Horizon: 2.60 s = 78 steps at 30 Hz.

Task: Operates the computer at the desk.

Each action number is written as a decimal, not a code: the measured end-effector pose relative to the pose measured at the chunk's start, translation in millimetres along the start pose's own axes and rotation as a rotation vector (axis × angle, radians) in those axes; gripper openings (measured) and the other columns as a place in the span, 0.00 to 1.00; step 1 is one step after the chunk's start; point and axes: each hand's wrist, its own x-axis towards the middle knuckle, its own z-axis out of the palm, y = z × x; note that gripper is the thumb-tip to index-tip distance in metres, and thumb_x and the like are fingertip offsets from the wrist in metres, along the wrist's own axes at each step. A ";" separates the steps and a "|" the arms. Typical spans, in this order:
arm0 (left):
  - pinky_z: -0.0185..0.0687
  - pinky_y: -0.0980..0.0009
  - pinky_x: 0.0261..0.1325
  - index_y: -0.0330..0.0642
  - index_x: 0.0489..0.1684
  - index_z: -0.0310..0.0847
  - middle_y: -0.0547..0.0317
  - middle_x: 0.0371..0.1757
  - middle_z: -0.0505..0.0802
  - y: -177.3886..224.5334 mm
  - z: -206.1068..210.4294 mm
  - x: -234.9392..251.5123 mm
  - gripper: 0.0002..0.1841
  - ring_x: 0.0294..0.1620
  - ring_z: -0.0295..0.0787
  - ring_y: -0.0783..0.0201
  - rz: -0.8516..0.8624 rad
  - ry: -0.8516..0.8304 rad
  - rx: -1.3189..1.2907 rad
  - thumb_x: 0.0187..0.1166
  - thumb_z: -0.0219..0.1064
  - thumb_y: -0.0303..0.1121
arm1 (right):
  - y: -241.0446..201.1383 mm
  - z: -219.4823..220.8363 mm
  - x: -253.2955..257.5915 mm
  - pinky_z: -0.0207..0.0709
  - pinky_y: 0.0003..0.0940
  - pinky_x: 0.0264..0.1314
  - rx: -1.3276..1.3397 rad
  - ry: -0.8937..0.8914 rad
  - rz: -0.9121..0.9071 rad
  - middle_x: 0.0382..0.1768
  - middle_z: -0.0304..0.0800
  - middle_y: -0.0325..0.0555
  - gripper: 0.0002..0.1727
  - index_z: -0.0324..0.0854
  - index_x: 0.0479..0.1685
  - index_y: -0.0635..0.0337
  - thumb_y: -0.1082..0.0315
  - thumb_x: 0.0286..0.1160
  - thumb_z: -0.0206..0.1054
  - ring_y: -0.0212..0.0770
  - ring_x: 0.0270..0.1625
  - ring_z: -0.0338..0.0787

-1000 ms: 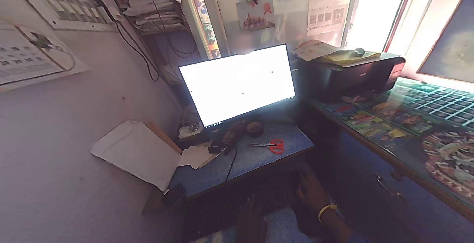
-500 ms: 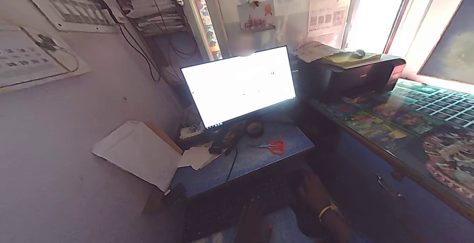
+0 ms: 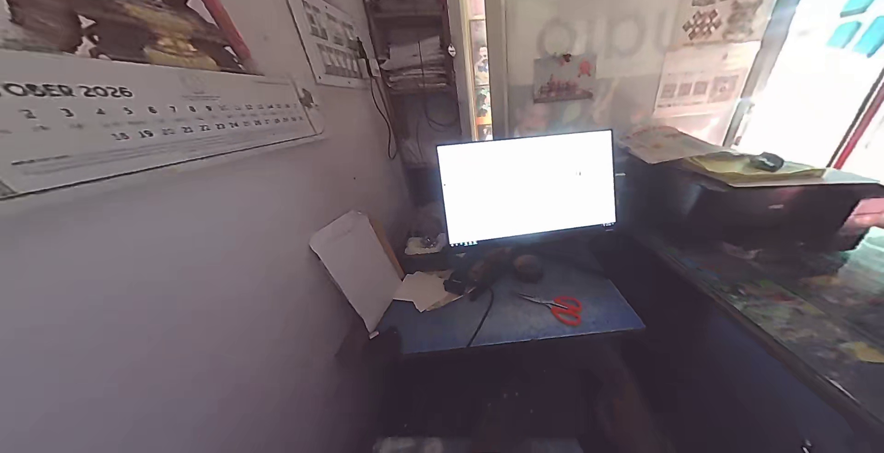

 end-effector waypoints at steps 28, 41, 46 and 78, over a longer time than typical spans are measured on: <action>0.38 0.42 0.94 0.50 0.92 0.60 0.53 0.95 0.59 3.0 -3.4 -2.9 0.34 0.96 0.48 0.49 -0.014 0.002 -0.076 0.90 0.48 0.56 | 5.0 6.2 -6.7 0.68 0.56 0.85 0.039 0.106 -0.128 0.80 0.76 0.63 0.27 0.83 0.74 0.59 0.58 0.76 0.65 0.62 0.83 0.74; 0.38 0.40 0.94 0.55 0.91 0.62 0.51 0.95 0.60 -10.2 14.8 -2.1 0.33 0.96 0.49 0.47 0.008 0.038 -0.080 0.88 0.50 0.57 | 5.5 8.3 -7.6 0.69 0.55 0.84 0.030 0.092 -0.113 0.80 0.76 0.63 0.28 0.82 0.75 0.58 0.57 0.76 0.65 0.62 0.82 0.75; 0.37 0.40 0.94 0.56 0.91 0.62 0.52 0.95 0.59 -10.5 15.4 -2.3 0.33 0.96 0.48 0.47 0.004 0.030 -0.080 0.88 0.50 0.58 | 2.6 3.8 -7.1 0.69 0.56 0.83 0.038 0.054 -0.050 0.80 0.75 0.64 0.28 0.82 0.73 0.59 0.55 0.76 0.65 0.62 0.82 0.75; 0.41 0.40 0.93 0.48 0.89 0.66 0.50 0.92 0.66 -5.6 6.8 2.3 0.36 0.94 0.53 0.47 -0.013 -0.014 -0.037 0.85 0.53 0.59 | 17.1 19.5 5.9 0.69 0.55 0.84 -0.021 0.079 0.128 0.81 0.75 0.57 0.30 0.80 0.77 0.52 0.50 0.76 0.63 0.61 0.83 0.74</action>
